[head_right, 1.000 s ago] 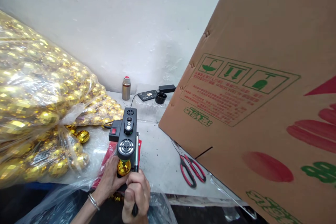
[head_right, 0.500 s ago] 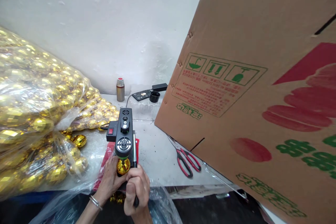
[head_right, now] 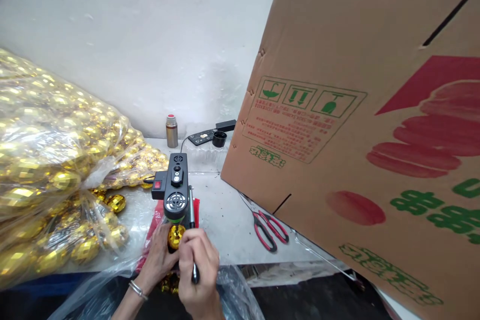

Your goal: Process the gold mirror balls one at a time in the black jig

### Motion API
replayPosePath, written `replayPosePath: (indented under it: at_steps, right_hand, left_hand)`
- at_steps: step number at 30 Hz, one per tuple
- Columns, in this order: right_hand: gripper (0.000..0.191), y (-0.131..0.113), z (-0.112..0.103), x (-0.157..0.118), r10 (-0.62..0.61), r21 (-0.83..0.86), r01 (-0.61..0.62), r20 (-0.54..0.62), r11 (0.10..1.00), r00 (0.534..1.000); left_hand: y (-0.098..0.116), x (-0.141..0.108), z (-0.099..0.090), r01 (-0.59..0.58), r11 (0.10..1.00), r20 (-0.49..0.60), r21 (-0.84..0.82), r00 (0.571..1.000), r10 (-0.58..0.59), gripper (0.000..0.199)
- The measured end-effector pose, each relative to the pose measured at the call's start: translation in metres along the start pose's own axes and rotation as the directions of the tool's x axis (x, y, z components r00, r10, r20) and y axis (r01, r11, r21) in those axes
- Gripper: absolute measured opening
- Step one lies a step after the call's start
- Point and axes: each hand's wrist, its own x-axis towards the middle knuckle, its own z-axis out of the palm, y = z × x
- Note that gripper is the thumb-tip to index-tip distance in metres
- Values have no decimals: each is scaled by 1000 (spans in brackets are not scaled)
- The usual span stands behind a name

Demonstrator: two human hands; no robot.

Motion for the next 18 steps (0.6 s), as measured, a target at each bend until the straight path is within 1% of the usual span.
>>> replayPosePath:
  at_steps: [2, 4, 6, 7, 8, 9, 11, 12, 13, 14, 15, 17, 18]
  right_hand:
    - [23, -14, -5, 18, 26, 8, -26, 14, 1000, 1000]
    - [23, -19, -6, 26, 4, 9, -4, 21, 1000, 1000]
    - [23, -16, -5, 24, -30, 21, 30, 17, 999, 999]
    - [24, -12, -4, 19, -44, 32, 44, 17, 999, 999]
    - [24, -7, -2, 14, -52, 42, 51, 19, 998, 998]
    - [24, -3, -1, 9, -60, 52, 58, 22, 997, 998]
    - [25, 3, 0, 0, -75, 68, 72, 29, 995, 997]
    - [26, 6, 0, -2, -81, 73, 79, 31, 994, 996]
    - [26, 7, 0, -4, -85, 76, 82, 37, 994, 996]
    - [25, 8, -1, -5, -87, 77, 83, 44, 994, 995]
    - [25, 9, -1, -5, -83, 76, 79, 53, 994, 995]
    - [24, 8, -1, -4, -72, 68, 68, 62, 995, 995]
    - [25, 8, -1, -4, -73, 64, 69, 61, 996, 995]
  left_hand:
    - [-2, -14, -4, -41, 999, 31, 6, 999, 40, 48]
    - [-7, -31, -12, -117, 992, 68, 45, 991, 114, 60]
    - [-14, -42, -26, -211, 969, 98, 125, 975, 200, 77]
    - [-17, -42, -36, -243, 953, 100, 183, 969, 228, 81]
    - [-20, -36, -48, -260, 932, 91, 251, 965, 244, 78]
    - [-22, -26, -62, -248, 911, 73, 331, 969, 237, 70]
    - [-24, 7, -92, -167, 847, 15, 504, 983, 185, 47]
    - [-25, 27, -107, -100, 797, -5, 596, 992, 128, 43]
    - [-26, 48, -120, -17, 726, -19, 687, 999, 42, 40]
    - [-27, 66, -131, 65, 637, -18, 768, 997, -81, 39]
    - [-29, 82, -139, 105, 567, 12, 817, 980, -198, 38]
    - [-34, 104, -147, 108, 536, 71, 838, 951, -302, 39]
    - [-37, 110, -148, 96, 548, 104, 831, 940, -324, 42]
